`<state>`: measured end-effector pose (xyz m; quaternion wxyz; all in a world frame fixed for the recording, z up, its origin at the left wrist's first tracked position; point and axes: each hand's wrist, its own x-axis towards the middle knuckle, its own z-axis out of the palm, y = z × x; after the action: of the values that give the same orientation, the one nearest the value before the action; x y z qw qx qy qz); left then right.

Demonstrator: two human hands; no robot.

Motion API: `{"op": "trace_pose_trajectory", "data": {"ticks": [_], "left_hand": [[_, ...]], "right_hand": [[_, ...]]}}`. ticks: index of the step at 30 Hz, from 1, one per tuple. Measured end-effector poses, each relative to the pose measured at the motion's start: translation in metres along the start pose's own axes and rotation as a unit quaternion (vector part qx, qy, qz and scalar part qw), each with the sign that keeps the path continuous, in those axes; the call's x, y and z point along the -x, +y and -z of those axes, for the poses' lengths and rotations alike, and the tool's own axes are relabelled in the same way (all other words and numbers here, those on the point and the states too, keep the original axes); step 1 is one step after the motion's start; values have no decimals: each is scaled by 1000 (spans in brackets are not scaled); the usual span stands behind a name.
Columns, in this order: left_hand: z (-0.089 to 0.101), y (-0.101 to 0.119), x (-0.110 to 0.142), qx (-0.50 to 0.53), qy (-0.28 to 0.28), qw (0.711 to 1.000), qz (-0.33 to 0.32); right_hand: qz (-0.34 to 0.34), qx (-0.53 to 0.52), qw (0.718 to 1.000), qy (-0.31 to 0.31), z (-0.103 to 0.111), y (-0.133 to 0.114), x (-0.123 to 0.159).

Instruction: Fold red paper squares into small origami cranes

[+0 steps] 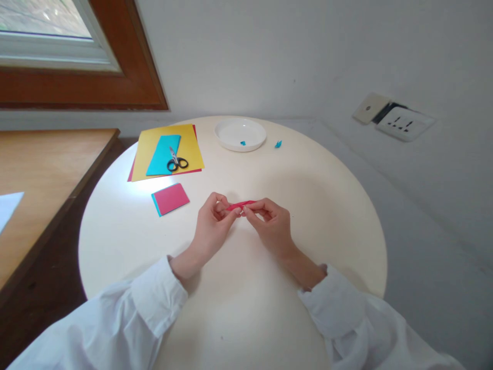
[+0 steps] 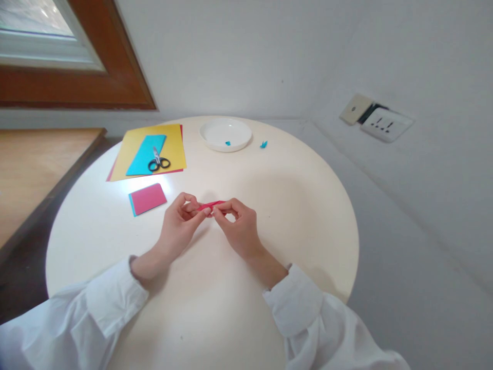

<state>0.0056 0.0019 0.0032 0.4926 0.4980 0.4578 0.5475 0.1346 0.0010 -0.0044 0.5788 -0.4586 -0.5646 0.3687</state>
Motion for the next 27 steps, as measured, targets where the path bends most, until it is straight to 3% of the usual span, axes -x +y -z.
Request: {"op": "trace_pose_trajectory", "data": {"ticks": [5,9,27], "left_hand": [[1,1,-1,65,-33,996,47],[3,1,-3,56,-55,994,72],[3,-2,-3,-96,-20,995,2]], "right_hand": [[5,8,1000,-16,3,2,2],[17,31,999,-38,5,3,2],[29,86,995,-48,2,3,1]]}}
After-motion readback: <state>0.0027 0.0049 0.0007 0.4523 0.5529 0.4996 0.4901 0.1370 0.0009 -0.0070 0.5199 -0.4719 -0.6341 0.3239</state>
